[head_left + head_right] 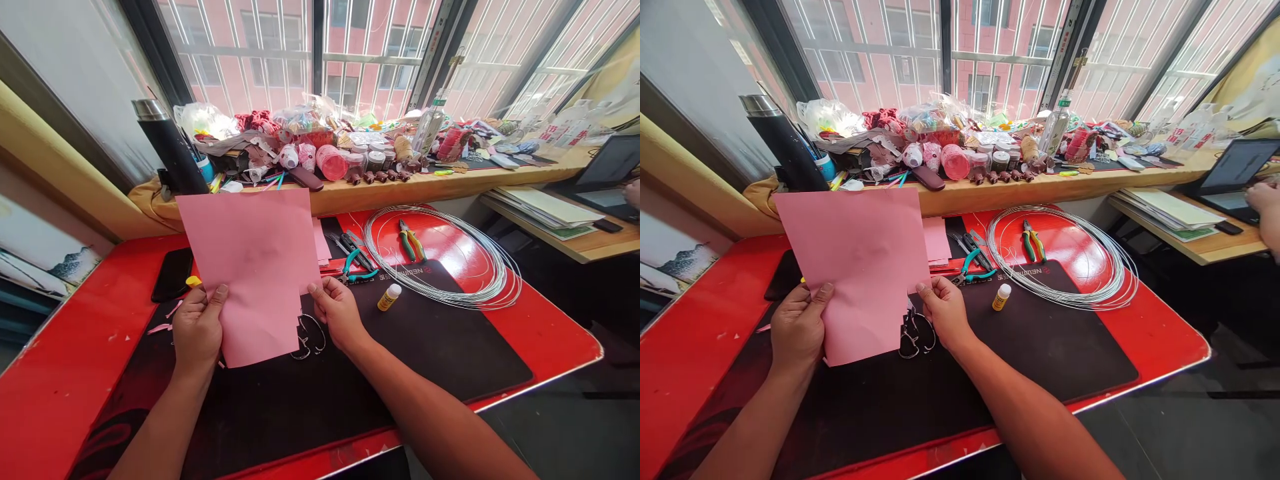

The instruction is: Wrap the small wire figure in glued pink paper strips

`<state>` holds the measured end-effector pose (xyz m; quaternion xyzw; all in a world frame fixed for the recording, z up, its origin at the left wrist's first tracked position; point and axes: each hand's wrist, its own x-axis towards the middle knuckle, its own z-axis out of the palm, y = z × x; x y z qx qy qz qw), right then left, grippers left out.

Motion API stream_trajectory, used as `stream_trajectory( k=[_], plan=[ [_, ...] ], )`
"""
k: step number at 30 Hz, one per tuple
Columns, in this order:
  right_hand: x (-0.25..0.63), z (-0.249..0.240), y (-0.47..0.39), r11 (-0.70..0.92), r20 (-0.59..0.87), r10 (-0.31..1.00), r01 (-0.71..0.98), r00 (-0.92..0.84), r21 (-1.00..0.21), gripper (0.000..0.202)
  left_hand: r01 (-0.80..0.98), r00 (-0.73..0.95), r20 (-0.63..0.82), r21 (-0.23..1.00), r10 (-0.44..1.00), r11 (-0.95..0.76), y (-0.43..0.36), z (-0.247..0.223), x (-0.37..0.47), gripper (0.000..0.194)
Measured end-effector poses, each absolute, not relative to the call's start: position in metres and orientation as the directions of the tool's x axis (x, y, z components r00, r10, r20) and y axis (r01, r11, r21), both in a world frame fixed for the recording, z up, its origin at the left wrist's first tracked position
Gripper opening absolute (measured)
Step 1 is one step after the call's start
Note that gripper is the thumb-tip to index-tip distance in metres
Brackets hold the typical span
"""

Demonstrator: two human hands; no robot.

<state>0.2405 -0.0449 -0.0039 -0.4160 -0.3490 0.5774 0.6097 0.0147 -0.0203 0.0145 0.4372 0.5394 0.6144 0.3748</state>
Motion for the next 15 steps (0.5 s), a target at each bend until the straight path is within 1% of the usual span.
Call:
stream_trajectory(
  k=[3, 6, 9, 12, 15],
  plan=[
    [0.244, -0.003, -0.044, 0.001, -0.047, 0.993, -0.419, 0.104, -0.908, 0.04, -0.06, -0.29, 0.065, 0.995, 0.955, -0.085, -0.018, 0.014, 0.013, 0.035],
    [0.252, -0.002, -0.043, 0.009, -0.03, 0.995, -0.41, 0.09, -0.912, 0.044, -0.138, -0.146, -0.057, 0.99, 0.988, 0.036, -0.014, 0.02, 0.005, 0.05],
    [0.257, -0.001, -0.043, -0.007, -0.011, 1.0, -0.38, 0.008, -0.925, 0.047, -0.132, -0.053, -0.095, 0.987, 0.994, 0.087, -0.013, 0.03, -0.009, 0.063],
    [0.256, -0.001, -0.045, -0.043, -0.014, 0.996, -0.344, -0.086, -0.938, 0.048, -0.139, -0.093, -0.153, 0.98, 0.984, 0.139, -0.013, 0.036, -0.019, 0.068],
    [0.253, -0.001, -0.047, -0.06, -0.03, 0.995, -0.313, -0.1, -0.948, 0.048, -0.124, -0.189, -0.226, 0.971, 0.956, 0.205, -0.013, 0.035, -0.019, 0.066]
  ],
)
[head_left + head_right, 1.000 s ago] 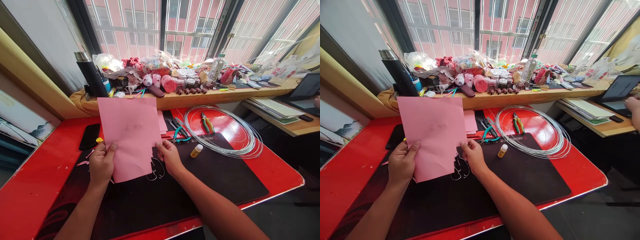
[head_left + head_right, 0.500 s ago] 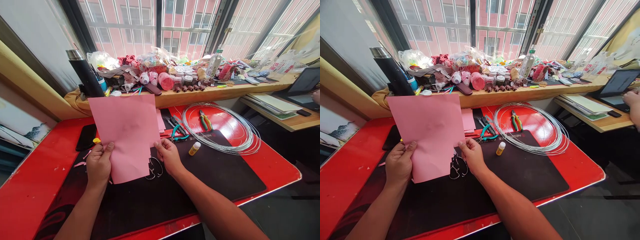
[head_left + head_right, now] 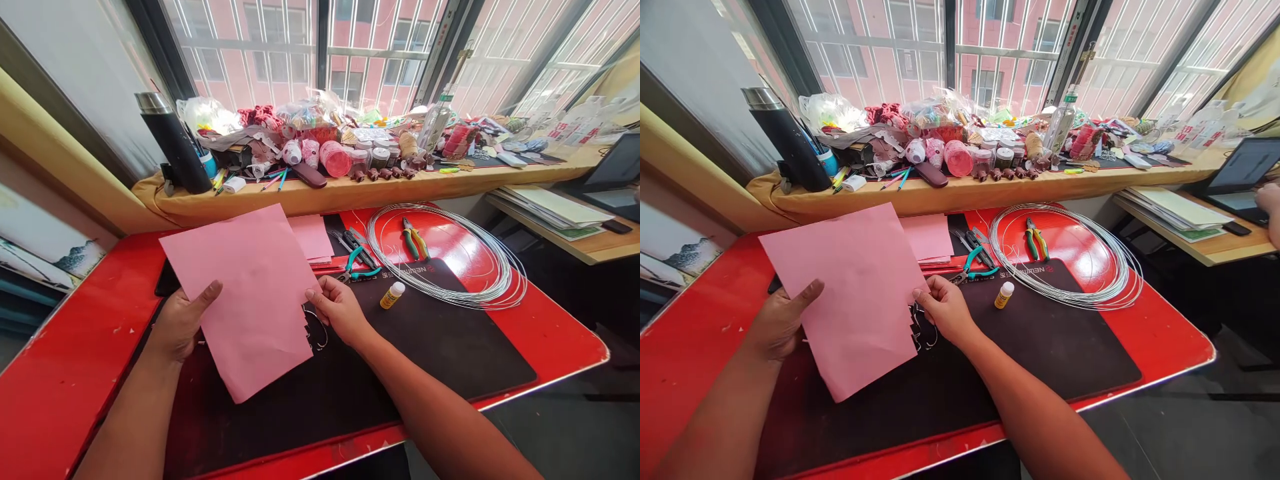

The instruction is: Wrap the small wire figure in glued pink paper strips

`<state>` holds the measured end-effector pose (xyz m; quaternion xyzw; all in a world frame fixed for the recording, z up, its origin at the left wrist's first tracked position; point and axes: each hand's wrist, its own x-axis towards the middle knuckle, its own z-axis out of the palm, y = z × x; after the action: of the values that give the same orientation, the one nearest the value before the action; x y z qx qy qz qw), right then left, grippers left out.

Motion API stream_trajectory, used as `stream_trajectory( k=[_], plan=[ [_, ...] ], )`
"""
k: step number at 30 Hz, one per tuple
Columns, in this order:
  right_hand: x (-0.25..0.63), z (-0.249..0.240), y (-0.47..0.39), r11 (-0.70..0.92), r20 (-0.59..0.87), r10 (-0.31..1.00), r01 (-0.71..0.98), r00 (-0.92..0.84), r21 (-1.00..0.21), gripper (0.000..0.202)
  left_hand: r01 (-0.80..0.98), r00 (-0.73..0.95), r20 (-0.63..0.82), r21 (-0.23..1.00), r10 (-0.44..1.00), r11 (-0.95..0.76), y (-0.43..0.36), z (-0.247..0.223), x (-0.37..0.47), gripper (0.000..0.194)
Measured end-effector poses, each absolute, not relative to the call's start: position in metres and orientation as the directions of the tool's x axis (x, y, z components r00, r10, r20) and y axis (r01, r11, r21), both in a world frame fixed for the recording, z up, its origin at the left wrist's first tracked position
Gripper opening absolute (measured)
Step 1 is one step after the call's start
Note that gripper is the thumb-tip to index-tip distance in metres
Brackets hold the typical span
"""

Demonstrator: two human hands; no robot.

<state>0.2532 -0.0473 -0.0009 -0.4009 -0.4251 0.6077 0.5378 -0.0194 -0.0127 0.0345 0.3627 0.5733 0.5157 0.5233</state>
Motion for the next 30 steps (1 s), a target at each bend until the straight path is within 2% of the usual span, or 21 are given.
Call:
stream_trajectory(
  k=[7, 14, 18, 21, 25, 27, 30],
  plan=[
    [0.248, -0.003, -0.048, -0.058, -0.049, 0.998, -0.34, -0.035, -0.939, 0.038, -0.171, -0.335, -0.092, 0.985, 0.938, 0.036, -0.01, 0.024, 0.0, 0.045],
    [0.257, -0.005, -0.043, -0.006, -0.062, 0.992, -0.449, 0.11, -0.894, 0.042, -0.082, -0.513, 0.008, 0.995, 0.859, -0.059, -0.008, 0.028, -0.008, 0.03],
    [0.255, -0.005, -0.044, -0.014, -0.062, 0.994, -0.452, 0.09, -0.892, 0.042, -0.161, -0.551, 0.035, 0.976, 0.833, -0.148, -0.003, 0.032, -0.014, 0.031],
    [0.249, -0.007, -0.048, -0.066, -0.087, 0.996, -0.433, 0.03, -0.899, 0.04, -0.24, -0.618, 0.031, 0.944, 0.786, -0.226, 0.003, 0.035, -0.021, 0.022],
    [0.246, -0.008, -0.05, -0.103, -0.098, 0.995, -0.409, -0.035, -0.907, 0.04, -0.315, -0.596, -0.062, 0.935, 0.8, -0.161, 0.007, 0.04, -0.03, 0.018],
    [0.247, -0.008, -0.05, -0.093, -0.09, 0.996, -0.411, -0.025, -0.907, 0.04, -0.374, -0.51, -0.147, 0.925, 0.848, -0.064, 0.008, 0.041, -0.03, 0.019],
    [0.248, -0.007, -0.05, -0.075, -0.08, 0.997, -0.42, -0.006, -0.905, 0.038, -0.427, -0.377, -0.251, 0.901, 0.892, 0.074, 0.013, 0.042, -0.02, 0.03]
  ],
)
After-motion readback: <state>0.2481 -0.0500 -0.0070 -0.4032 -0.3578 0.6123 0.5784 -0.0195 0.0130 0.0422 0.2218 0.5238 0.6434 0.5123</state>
